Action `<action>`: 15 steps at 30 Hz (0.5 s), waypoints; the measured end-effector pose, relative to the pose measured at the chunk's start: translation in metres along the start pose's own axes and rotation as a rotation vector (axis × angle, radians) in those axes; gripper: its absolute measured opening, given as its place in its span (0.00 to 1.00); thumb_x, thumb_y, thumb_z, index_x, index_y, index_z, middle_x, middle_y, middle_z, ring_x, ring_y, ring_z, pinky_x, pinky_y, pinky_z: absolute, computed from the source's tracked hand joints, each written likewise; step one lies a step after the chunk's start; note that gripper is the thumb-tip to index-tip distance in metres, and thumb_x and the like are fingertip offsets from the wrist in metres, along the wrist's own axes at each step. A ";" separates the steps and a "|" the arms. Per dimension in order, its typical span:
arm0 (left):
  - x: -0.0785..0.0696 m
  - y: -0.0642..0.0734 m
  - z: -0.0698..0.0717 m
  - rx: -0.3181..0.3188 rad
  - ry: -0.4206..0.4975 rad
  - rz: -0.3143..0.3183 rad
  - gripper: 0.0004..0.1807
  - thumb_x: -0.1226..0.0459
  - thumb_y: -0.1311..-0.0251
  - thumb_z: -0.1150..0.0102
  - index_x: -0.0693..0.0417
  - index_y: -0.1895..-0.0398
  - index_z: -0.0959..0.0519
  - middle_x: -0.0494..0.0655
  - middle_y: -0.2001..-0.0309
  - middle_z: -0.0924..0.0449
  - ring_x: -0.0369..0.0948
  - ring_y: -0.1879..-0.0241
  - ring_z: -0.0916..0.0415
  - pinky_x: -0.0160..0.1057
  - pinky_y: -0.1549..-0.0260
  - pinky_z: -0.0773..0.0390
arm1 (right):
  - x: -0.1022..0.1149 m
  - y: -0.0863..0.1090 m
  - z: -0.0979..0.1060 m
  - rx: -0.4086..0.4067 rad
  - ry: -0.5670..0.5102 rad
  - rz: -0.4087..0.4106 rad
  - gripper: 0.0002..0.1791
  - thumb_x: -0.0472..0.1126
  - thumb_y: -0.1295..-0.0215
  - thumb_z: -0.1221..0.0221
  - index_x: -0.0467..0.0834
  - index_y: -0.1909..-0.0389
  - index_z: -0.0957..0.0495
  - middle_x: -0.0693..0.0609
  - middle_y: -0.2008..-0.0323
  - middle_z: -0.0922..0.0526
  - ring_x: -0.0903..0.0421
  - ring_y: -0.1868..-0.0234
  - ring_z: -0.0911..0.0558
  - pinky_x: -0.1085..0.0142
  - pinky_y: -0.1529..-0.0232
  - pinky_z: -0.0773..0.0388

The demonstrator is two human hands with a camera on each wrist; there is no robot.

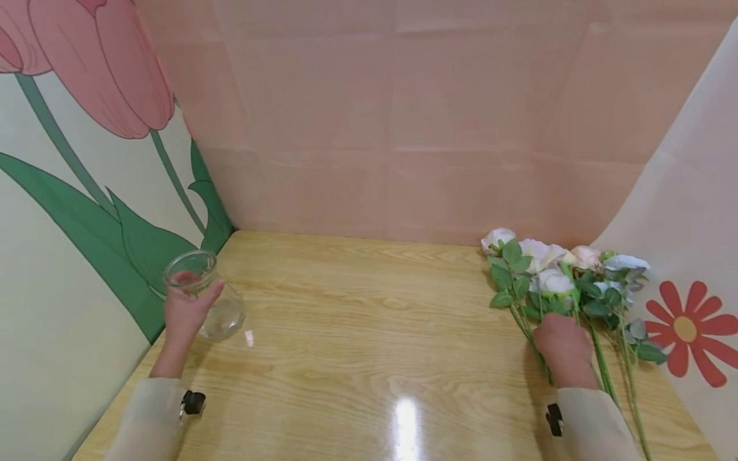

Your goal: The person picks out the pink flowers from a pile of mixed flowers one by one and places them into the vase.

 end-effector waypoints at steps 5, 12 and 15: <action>-0.001 0.001 0.002 -0.003 0.006 -0.009 0.41 0.55 0.45 0.26 0.63 0.36 0.37 0.63 0.42 0.28 0.57 0.41 0.30 0.57 0.39 0.32 | 0.003 0.002 -0.001 -0.006 -0.040 0.016 0.18 0.40 0.29 0.51 0.27 0.65 0.22 0.33 0.72 0.20 0.40 0.74 0.21 0.47 0.76 0.26; 0.000 0.005 0.000 0.022 0.040 0.000 0.40 0.54 0.45 0.26 0.61 0.36 0.37 0.61 0.41 0.28 0.55 0.40 0.31 0.57 0.37 0.33 | 0.006 0.004 0.002 -0.005 -0.057 -0.002 0.17 0.39 0.29 0.53 0.31 0.68 0.22 0.38 0.75 0.21 0.45 0.76 0.23 0.51 0.77 0.28; -0.001 0.006 -0.001 0.030 0.053 0.003 0.40 0.54 0.45 0.26 0.61 0.37 0.37 0.60 0.41 0.29 0.55 0.39 0.31 0.57 0.36 0.34 | 0.005 0.002 0.004 -0.016 -0.032 -0.004 0.18 0.39 0.30 0.52 0.27 0.65 0.22 0.32 0.72 0.20 0.39 0.74 0.20 0.47 0.76 0.25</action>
Point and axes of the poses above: each hand's wrist, its own y-axis away from the middle knuckle, its own z-axis out of the back of the hand, x = y × z, the point moved 4 cm from there along -y, towards the middle knuckle
